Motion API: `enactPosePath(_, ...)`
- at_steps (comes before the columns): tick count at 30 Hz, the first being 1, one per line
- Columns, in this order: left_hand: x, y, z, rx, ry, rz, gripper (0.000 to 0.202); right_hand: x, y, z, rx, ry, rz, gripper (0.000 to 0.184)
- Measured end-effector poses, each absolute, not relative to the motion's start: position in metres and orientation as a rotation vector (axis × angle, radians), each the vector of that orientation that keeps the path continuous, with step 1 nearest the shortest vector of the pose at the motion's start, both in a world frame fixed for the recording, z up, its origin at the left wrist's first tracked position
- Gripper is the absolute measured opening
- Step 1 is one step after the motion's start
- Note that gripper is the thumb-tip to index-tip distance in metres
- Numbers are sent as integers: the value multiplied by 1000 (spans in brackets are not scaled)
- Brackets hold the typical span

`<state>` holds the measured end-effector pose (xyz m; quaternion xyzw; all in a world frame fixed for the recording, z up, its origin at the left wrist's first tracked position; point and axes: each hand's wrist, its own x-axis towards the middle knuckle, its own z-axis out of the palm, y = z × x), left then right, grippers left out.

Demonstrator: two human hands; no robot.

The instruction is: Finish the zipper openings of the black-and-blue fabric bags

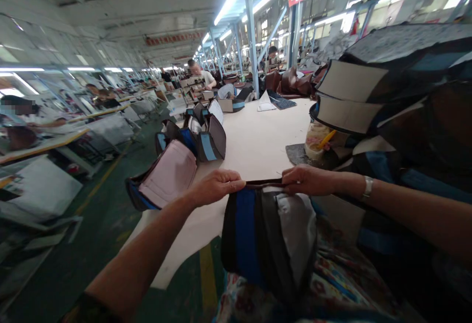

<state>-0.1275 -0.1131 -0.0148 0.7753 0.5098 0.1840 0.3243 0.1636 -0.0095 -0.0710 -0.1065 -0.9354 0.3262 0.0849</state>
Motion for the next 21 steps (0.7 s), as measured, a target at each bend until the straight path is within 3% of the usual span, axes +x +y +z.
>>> enactPosePath(6, -70, -120, -9, 2395, 1586, 558, 45, 131, -51, -34, -363, -2956, 475, 22)
enactPosePath(10, -51, -125, -39, 2487, 1803, 521, 44, 133, -49, -23, -516, -2995, 803, 28)
enactPosePath(14, -88, -112, -80, 2378, 1715, 666, 42, 177, -26, -34, -633, -3007, 1305, 55)
enactPosePath(16, -110, -106, -96, 2306, 1763, 722, 44, 200, -17, -44, -664, -2967, 1222, 57)
enactPosePath(21, -136, -93, -102, 2240, 1832, 733, 43, 218, -18, -56, -519, -2860, 1018, 37)
